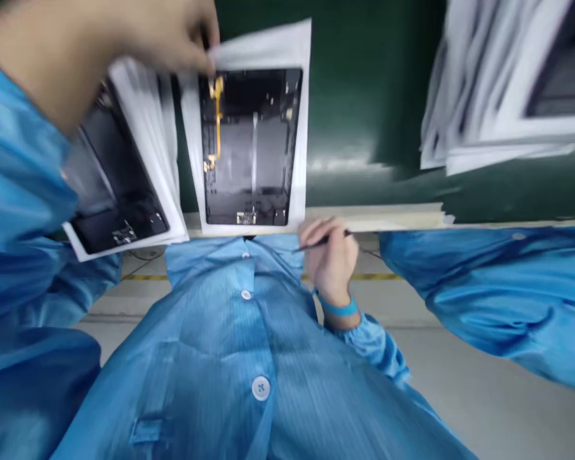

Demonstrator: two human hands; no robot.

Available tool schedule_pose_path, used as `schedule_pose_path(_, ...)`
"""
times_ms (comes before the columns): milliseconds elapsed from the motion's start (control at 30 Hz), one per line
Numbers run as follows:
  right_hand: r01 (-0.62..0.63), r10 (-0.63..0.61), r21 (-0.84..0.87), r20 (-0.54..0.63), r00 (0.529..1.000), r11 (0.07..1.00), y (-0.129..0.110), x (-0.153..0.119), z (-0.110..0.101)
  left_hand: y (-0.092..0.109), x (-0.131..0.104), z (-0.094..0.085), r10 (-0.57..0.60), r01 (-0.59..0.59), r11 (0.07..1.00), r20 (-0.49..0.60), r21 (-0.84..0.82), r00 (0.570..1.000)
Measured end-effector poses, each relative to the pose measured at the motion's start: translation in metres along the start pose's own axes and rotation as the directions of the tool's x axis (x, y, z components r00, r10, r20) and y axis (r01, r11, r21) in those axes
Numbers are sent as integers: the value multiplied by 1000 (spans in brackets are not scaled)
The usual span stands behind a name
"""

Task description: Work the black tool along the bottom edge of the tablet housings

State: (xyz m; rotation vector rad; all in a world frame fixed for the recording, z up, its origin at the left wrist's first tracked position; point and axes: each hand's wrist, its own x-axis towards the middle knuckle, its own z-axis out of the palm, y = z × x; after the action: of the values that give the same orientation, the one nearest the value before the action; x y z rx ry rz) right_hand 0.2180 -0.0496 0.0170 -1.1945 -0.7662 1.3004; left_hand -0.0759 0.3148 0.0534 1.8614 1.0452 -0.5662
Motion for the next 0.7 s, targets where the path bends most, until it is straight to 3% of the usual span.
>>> schedule_pose_path(33,-168,167,13,84,982,986,-1,-9,-3,13,-8,4,3,-3,1000,-14,12,1000)
schedule_pose_path(67,-240,239,-5,140,961,971,-2,-17,-6,26,-15,8,9,-8,1000,-27,30,1000)
schedule_pose_path(233,-365,366,-57,281,887,929,7,-26,-9,65,-39,12,46,-37,993,-71,115,996)
schedule_pose_path(433,-497,480,3,250,841,868,14,-21,-5,78,-63,42,139,-139,990,-109,9,984)
schedule_pose_path(500,-512,498,26,192,845,859,8,-27,-8,83,-78,46,192,-199,979,-148,-38,970)
schedule_pose_path(600,-428,424,8,124,897,904,-9,-38,-7,87,-120,41,253,-277,958,-227,-79,941)
schedule_pose_path(700,-351,367,-111,190,911,930,-25,-43,15,72,-178,26,251,-303,941,-291,-152,923)
